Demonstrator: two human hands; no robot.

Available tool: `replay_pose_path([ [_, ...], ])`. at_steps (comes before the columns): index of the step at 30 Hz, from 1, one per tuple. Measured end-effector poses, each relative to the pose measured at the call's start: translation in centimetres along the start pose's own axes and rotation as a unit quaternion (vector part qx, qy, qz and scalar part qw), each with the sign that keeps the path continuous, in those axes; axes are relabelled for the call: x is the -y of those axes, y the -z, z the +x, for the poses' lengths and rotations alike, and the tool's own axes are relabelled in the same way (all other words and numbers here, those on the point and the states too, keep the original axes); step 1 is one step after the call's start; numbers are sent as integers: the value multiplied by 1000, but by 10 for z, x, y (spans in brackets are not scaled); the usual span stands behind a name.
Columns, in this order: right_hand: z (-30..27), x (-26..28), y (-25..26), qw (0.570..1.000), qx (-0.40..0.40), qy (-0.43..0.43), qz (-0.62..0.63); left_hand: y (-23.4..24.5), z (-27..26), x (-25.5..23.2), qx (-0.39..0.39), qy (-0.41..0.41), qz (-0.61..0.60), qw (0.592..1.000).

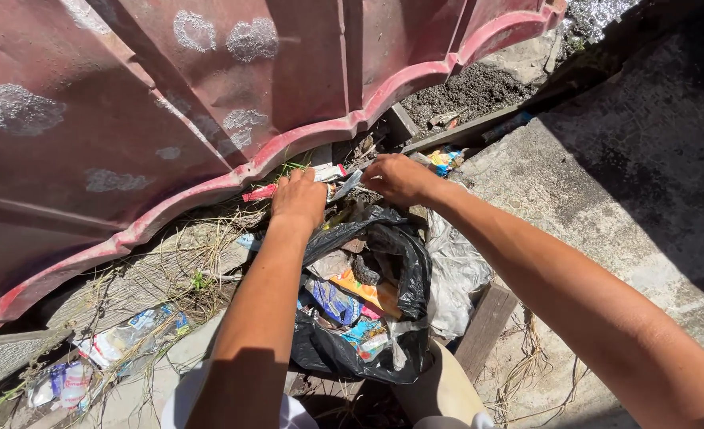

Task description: Picking up litter and trash from the ground and placing it into a black plastic garbage bag.

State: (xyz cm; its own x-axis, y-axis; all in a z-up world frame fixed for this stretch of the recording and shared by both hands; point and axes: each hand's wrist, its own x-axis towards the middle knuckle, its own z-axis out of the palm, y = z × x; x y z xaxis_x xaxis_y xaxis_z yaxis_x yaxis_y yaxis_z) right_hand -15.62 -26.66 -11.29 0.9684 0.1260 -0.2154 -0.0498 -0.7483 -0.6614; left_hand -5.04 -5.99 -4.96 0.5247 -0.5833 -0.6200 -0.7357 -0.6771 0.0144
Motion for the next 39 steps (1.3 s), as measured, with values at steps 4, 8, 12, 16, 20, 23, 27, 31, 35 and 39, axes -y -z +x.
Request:
replay_pose_path([
  [4, 11, 19, -2, 997, 3, 38, -67, -8, 3, 2, -5, 4, -16, 1000],
  [8, 21, 27, -5, 981, 62, 32, -182, -15, 11, 4, 15, 5, -2, 1000],
  [12, 33, 32, -5, 959, 125, 18, -254, -12, 10, 4, 20, 10, 29, 999],
  [16, 43, 41, -5, 945, 155, 3, -287, -25, 22, 6, -4, -21, 95, 995],
  [20, 47, 34, -13, 943, 170, -17, -286, -18, 21, 4, -1, -27, 125, 992],
  [23, 48, 29, -18, 949, 179, -44, -256, -19, 22, 2, 28, -34, 128, 991],
  [27, 48, 31, -13, 954, 182, -55, -232, -19, 25, -3, 14, -37, 150, 988],
  [31, 44, 34, -10, 958, 161, -31, -233, -14, 27, -7, 55, -31, 155, 986],
  [35, 41, 43, 0, 961, 149, -5, -235, -9, 24, -6, 33, -33, 150, 988],
  [39, 38, 45, 3, 967, 128, 13, -218, 1, 12, -9, 19, -41, 115, 992],
])
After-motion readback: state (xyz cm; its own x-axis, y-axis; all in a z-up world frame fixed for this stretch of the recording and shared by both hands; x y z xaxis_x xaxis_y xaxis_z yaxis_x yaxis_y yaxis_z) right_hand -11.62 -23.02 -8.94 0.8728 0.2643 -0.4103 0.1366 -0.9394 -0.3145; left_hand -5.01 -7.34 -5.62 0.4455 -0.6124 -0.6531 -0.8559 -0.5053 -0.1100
